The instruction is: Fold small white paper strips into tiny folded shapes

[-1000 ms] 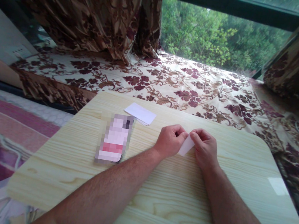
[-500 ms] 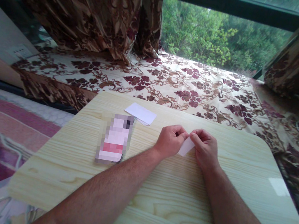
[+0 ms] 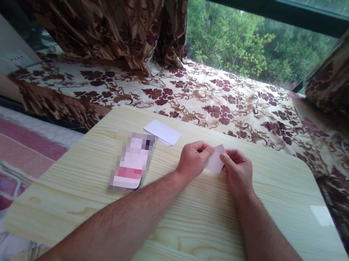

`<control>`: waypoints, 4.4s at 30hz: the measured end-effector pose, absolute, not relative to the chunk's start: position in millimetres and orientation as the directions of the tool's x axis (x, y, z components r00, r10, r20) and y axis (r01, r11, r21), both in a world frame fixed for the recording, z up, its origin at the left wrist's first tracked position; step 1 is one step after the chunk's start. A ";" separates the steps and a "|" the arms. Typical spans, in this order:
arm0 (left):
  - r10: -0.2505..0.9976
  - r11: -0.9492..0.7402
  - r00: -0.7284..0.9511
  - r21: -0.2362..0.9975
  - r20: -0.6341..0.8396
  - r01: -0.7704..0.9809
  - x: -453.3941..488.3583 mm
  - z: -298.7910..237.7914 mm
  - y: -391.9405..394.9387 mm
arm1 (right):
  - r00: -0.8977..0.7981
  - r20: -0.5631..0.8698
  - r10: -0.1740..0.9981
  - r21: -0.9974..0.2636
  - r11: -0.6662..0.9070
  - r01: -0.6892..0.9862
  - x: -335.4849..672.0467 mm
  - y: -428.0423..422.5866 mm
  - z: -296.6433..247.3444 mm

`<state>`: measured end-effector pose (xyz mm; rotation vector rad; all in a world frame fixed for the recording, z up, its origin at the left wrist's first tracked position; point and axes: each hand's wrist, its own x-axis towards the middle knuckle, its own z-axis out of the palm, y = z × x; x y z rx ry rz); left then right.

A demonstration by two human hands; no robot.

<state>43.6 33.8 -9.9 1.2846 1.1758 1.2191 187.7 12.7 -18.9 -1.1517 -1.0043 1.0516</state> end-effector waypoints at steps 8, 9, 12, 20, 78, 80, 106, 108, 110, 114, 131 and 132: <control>0.995 -0.073 0.059 0.995 0.077 -0.070 44.4 -6.0 31.0 | 0.190 0.059 0.980 -0.996 0.070 -0.055 189.3 11.8 -19.0; 0.995 -0.072 0.061 0.994 0.077 -0.085 44.9 -6.6 31.2 | 0.167 0.060 0.984 -0.997 0.068 -0.039 189.3 11.6 -18.2; 0.996 -0.075 0.027 0.988 0.080 -0.132 45.7 -10.4 34.3 | 0.111 0.063 0.992 -0.998 0.062 0.012 188.7 10.8 -14.6; 0.991 -0.095 -0.117 0.956 0.065 -0.276 44.3 -17.4 43.3 | 0.021 0.063 0.998 -0.990 0.060 0.129 187.5 10.1 -8.2; 0.998 -0.059 0.039 0.997 0.057 0.045 43.1 -10.2 37.7 | 0.188 0.145 0.971 -0.966 0.180 -0.184 188.4 10.9 -17.1; 0.998 -0.056 0.032 0.998 0.055 0.020 43.5 -10.2 38.0 | 0.155 0.142 0.978 -0.961 0.174 -0.215 188.5 9.2 -15.2; 0.995 -0.011 0.097 0.975 0.033 -0.220 44.1 -10.2 37.2 | 0.095 0.095 0.991 -0.986 0.107 -0.130 187.4 11.0 -16.5; 0.993 -0.005 0.112 0.973 0.032 -0.231 43.6 -10.6 37.6 | 0.098 0.104 0.990 -0.986 0.116 -0.118 187.3 11.1 -16.3; 0.991 -0.003 0.126 0.973 0.033 -0.233 43.2 -11.0 37.8 | 0.101 0.110 0.989 -0.988 0.120 -0.100 187.3 11.2 -15.9; 0.989 -0.009 0.141 0.972 0.043 -0.235 43.0 -10.6 37.4 | 0.113 0.107 0.988 -0.990 0.116 -0.085 187.7 11.6 -16.4; 0.965 -0.107 0.227 0.987 0.131 -0.116 48.5 -10.2 31.5 | 0.195 0.111 0.974 -0.986 0.133 -0.104 190.8 15.2 -21.0; 0.968 -0.116 0.213 0.988 0.136 -0.105 48.8 -11.2 32.0 | 0.189 0.104 0.976 -0.985 0.127 -0.115 190.8 15.1 -20.6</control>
